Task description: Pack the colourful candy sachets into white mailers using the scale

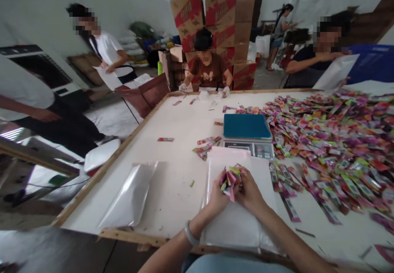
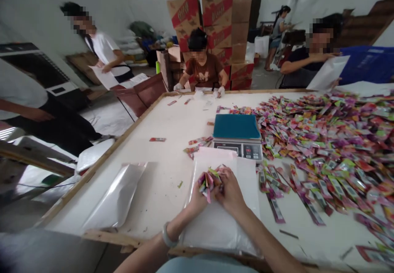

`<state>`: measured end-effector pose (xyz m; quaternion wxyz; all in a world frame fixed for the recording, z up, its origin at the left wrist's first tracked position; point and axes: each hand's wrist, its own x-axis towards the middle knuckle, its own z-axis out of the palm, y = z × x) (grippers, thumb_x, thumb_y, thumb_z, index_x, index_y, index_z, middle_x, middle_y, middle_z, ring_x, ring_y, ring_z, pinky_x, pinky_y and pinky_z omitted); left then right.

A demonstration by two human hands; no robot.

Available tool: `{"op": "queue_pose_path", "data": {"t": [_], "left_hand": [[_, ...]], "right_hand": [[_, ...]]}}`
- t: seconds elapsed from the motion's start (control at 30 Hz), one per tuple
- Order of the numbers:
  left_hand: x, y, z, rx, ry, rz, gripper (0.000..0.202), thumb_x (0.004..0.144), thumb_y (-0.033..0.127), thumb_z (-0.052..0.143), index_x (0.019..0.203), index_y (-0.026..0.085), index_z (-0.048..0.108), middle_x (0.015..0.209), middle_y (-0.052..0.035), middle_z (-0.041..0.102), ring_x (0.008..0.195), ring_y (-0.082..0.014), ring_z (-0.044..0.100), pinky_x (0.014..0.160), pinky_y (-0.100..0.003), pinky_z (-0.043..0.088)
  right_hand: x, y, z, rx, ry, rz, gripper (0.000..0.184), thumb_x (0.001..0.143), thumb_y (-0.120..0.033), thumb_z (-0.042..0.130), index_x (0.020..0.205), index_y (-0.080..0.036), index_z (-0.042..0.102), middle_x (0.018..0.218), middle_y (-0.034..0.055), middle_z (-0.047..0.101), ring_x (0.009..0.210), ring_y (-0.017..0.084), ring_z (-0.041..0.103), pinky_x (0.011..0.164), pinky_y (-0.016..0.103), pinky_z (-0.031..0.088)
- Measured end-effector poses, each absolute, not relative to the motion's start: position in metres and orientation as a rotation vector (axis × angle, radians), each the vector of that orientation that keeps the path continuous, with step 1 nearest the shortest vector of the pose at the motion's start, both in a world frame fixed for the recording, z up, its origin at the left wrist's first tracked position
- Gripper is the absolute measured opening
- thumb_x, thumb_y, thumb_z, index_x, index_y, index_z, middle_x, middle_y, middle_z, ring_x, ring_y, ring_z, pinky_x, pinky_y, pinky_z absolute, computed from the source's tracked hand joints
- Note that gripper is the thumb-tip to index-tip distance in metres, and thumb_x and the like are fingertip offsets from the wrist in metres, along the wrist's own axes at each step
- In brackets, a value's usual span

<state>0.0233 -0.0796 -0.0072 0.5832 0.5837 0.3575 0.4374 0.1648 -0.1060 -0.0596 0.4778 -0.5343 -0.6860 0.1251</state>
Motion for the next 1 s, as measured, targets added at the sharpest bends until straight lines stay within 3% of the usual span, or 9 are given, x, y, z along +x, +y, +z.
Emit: {"op": "queue_pose_path", "data": {"t": [0.17, 0.4, 0.47, 0.6, 0.77, 0.9, 1.0], "left_hand": [[0.016, -0.070, -0.009, 1.394, 0.877, 0.975, 0.046, 0.067, 0.042, 0.091, 0.086, 0.021, 0.054, 0.081, 0.0011, 0.061, 0.077, -0.0157, 0.057, 0.076, -0.029, 0.051], [0.018, -0.069, -0.009, 1.401, 0.821, 1.025, 0.046, 0.071, 0.039, 0.091, 0.090, 0.021, 0.054, 0.084, 0.0008, 0.063, 0.079, -0.0160, 0.062, 0.078, -0.029, 0.053], [0.017, -0.072, -0.005, 1.393, 0.797, 1.073, 0.050, 0.069, 0.035, 0.092, 0.101, 0.021, 0.056, 0.087, 0.0011, 0.066, 0.081, -0.0163, 0.066, 0.080, -0.029, 0.055], [0.014, -0.073, -0.003, 1.405, 0.742, 1.033, 0.078, 0.072, 0.026, 0.091, 0.139, 0.023, 0.050, 0.092, 0.0001, 0.073, 0.084, -0.0168, 0.071, 0.089, -0.031, 0.057], [0.016, -0.069, -0.015, 1.407, 0.760, 1.004, 0.045, 0.072, 0.032, 0.090, 0.107, 0.017, 0.065, 0.104, -0.0082, 0.076, 0.095, -0.0228, 0.073, 0.089, -0.032, 0.057], [0.018, -0.070, -0.019, 1.411, 0.765, 0.990, 0.039, 0.078, 0.032, 0.084, 0.107, 0.018, 0.063, 0.103, -0.0084, 0.077, 0.095, -0.0238, 0.074, 0.090, -0.035, 0.059], [0.017, -0.071, -0.019, 1.431, 0.748, 0.991, 0.040, 0.076, 0.030, 0.082, 0.109, 0.018, 0.063, 0.106, -0.0091, 0.077, 0.098, -0.0250, 0.075, 0.093, -0.037, 0.060]], "right_hand": [[0.179, -0.117, -0.065, -1.325, -1.875, 0.253, 0.058, 0.091, -0.023, 0.058, 0.149, -0.018, 0.053, 0.148, 0.0149, 0.056, 0.146, 0.032, 0.046, 0.123, 0.058, 0.040], [0.179, -0.121, -0.069, -1.305, -1.932, 0.197, 0.058, 0.094, -0.016, 0.053, 0.152, -0.018, 0.047, 0.147, 0.0171, 0.056, 0.147, 0.033, 0.045, 0.124, 0.063, 0.038], [0.180, -0.121, -0.062, -1.295, -1.885, 0.272, 0.059, 0.093, -0.015, 0.053, 0.152, -0.020, 0.047, 0.150, 0.0161, 0.054, 0.149, 0.031, 0.044, 0.124, 0.061, 0.039], [0.185, -0.123, -0.058, -1.307, -1.850, 0.391, 0.061, 0.090, -0.014, 0.054, 0.150, -0.021, 0.047, 0.155, 0.0142, 0.051, 0.152, 0.031, 0.040, 0.126, 0.061, 0.038], [0.188, -0.132, -0.054, -1.268, -1.791, 0.475, 0.077, 0.082, -0.009, 0.053, 0.156, -0.023, 0.040, 0.160, 0.0136, 0.046, 0.155, 0.030, 0.038, 0.128, 0.061, 0.033], [0.188, -0.142, -0.028, -1.205, -1.623, 0.553, 0.080, 0.089, -0.014, 0.052, 0.164, -0.024, 0.025, 0.167, 0.0140, 0.036, 0.157, 0.027, 0.034, 0.129, 0.056, 0.032], [0.181, -0.141, -0.009, -1.148, -1.561, 0.550, 0.071, 0.098, -0.026, 0.055, 0.164, -0.024, 0.027, 0.166, 0.0141, 0.037, 0.156, 0.026, 0.035, 0.128, 0.050, 0.035]]}}
